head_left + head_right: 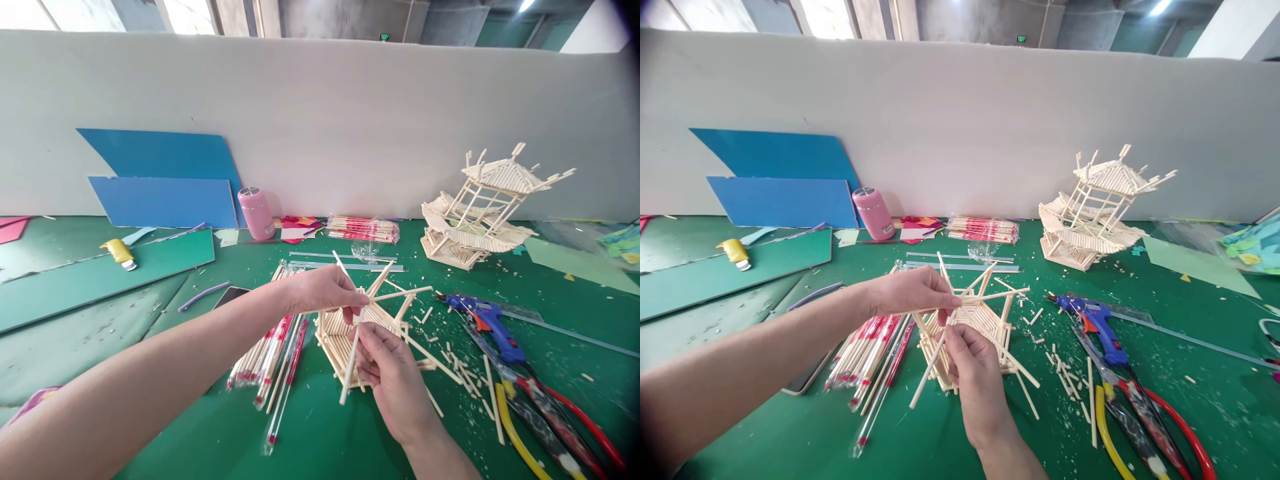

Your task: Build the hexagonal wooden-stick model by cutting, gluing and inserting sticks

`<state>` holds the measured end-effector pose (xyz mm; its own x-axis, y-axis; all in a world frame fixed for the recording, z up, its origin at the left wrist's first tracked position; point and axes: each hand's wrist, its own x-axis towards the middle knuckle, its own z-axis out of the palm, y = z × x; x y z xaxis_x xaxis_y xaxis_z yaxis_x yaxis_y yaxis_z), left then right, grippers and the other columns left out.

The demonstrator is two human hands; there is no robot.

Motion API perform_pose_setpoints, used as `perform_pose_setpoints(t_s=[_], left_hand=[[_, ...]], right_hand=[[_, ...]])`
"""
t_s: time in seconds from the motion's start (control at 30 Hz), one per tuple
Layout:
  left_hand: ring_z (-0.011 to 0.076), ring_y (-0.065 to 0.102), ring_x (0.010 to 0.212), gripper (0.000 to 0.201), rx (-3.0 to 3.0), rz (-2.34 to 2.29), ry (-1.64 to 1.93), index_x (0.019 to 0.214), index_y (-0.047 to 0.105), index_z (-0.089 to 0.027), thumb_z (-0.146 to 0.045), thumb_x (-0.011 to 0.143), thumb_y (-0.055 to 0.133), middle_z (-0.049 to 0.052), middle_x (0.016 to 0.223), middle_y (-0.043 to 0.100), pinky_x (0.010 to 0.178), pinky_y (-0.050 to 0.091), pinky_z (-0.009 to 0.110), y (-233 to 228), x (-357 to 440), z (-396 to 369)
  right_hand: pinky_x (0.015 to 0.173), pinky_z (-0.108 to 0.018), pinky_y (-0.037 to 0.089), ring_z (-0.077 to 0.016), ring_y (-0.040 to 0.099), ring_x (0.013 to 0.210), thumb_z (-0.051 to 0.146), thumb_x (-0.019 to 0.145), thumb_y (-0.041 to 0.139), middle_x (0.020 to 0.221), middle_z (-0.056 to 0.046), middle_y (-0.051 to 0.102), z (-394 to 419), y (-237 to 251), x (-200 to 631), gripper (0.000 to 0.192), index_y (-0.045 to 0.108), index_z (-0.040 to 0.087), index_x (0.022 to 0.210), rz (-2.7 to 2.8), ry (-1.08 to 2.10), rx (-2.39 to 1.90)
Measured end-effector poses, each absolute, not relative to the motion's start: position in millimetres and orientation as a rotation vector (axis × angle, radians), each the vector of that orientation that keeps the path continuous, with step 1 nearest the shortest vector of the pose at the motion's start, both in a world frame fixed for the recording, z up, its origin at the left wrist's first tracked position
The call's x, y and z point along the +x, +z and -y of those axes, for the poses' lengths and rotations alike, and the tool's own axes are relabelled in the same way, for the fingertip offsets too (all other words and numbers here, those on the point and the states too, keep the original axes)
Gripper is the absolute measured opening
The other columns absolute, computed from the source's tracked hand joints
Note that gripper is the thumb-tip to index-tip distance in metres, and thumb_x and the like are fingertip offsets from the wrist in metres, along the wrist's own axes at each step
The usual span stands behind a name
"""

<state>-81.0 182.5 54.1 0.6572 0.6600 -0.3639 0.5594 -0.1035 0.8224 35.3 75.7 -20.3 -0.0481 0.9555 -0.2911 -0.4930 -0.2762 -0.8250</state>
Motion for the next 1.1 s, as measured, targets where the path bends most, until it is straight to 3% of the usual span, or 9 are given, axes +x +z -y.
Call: perform_pose_setpoints(t_s=[0.57, 0.9, 1.0, 1.1], left_hand=[[0.009, 0.024, 0.044, 0.035, 1.74, -0.934, 0.155, 0.055, 0.067, -0.017, -0.047, 0.071, 0.058, -0.007, 0.04, 0.033, 0.044, 0.018, 0.025, 50, -83, -183], [0.0082, 0.022, 0.04, 0.039, 1.96, -1.082, 0.153, 0.051, 0.062, -0.017, -0.048, 0.074, 0.052, -0.006, 0.04, 0.033, 0.041, 0.016, 0.025, 52, -84, -182], [0.0097, 0.032, 0.044, 0.033, 2.049, -1.188, 0.267, 0.06, 0.064, -0.018, -0.045, 0.075, 0.052, -0.004, 0.048, 0.044, 0.043, 0.023, 0.024, 59, -89, -174], [0.0141, 0.05, 0.063, 0.024, 2.178, -1.293, 0.533, 0.072, 0.064, -0.018, -0.038, 0.078, 0.051, 0.002, 0.071, 0.06, 0.057, 0.037, 0.025, 65, -97, -153]], right_hand=[[0.043, -0.021, 0.016, -0.0056, 0.021, 0.045, 0.039, 0.073, 0.063, 0.049, 0.008, 0.034, -79, -18, 33, 0.028, 0.052, 0.018, 0.061, 0.601, 1.61, -0.983], [0.043, -0.022, 0.014, -0.0057, 0.019, 0.045, 0.038, 0.077, 0.059, 0.048, 0.008, 0.03, -80, -20, 33, 0.026, 0.052, 0.018, 0.061, 0.651, 1.595, -0.965], [0.043, -0.022, 0.013, -0.0054, 0.019, 0.045, 0.039, 0.076, 0.06, 0.048, 0.008, 0.03, -80, -19, 34, 0.026, 0.055, 0.017, 0.064, 0.654, 1.59, -0.981], [0.043, -0.021, 0.014, -0.0049, 0.019, 0.045, 0.04, 0.075, 0.06, 0.048, 0.008, 0.032, -80, -18, 35, 0.026, 0.057, 0.016, 0.066, 0.652, 1.59, -0.988]])
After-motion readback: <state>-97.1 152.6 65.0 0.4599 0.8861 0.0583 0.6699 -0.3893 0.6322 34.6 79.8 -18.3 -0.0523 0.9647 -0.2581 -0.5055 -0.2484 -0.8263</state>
